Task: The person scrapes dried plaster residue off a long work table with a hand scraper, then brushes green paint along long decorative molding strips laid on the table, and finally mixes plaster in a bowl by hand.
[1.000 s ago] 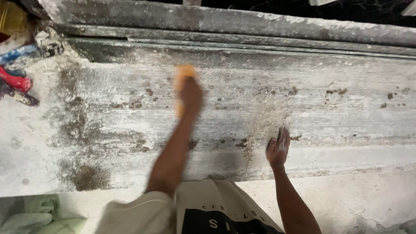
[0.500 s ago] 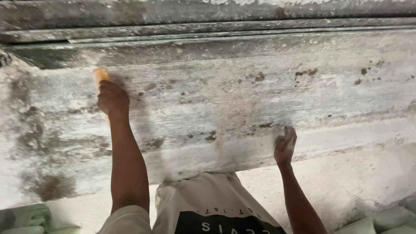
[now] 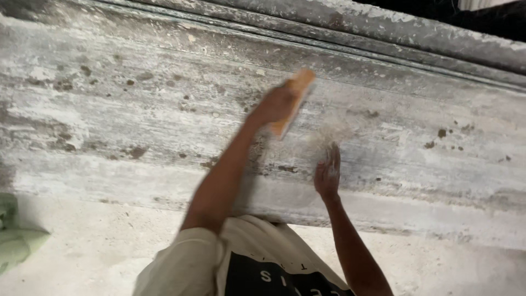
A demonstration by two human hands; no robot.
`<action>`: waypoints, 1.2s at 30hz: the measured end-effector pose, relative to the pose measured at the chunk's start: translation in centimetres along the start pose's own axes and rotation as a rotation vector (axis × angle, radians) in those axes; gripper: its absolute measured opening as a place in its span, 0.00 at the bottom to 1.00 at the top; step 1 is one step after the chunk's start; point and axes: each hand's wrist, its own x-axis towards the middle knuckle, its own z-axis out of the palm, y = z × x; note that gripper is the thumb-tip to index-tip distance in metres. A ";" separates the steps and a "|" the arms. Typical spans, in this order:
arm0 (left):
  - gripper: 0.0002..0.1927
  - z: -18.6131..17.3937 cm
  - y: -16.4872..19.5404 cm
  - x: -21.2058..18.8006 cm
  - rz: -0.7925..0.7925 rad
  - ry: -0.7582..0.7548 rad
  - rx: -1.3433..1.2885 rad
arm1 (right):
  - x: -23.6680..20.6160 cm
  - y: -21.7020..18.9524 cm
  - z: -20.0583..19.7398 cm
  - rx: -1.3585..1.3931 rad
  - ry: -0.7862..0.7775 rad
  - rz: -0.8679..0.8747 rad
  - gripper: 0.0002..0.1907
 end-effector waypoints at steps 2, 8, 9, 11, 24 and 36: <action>0.24 -6.0 -4.3 -4.5 -0.018 0.088 -0.193 | -0.2 0.1 -0.1 0.051 0.003 -0.020 0.25; 0.20 -18.9 -12.9 -23.2 -0.253 0.516 -0.340 | -0.1 -0.4 0.4 0.104 -0.002 0.012 0.28; 0.17 -18.3 -13.1 -23.7 -0.265 0.547 -0.251 | -0.1 -0.5 0.4 0.078 -0.018 0.012 0.28; 0.11 -15.6 -12.6 -22.5 -0.277 0.609 -0.059 | -0.2 -0.5 0.8 0.018 -0.026 -0.017 0.28; 0.32 -20.1 -11.0 -25.7 -0.294 0.494 -0.248 | -3.9 -0.1 -2.8 0.059 0.015 -0.126 0.23; 0.35 -3.0 -4.2 -13.8 0.049 0.142 -0.272 | -6.3 -3.5 -3.3 0.149 0.072 0.456 0.36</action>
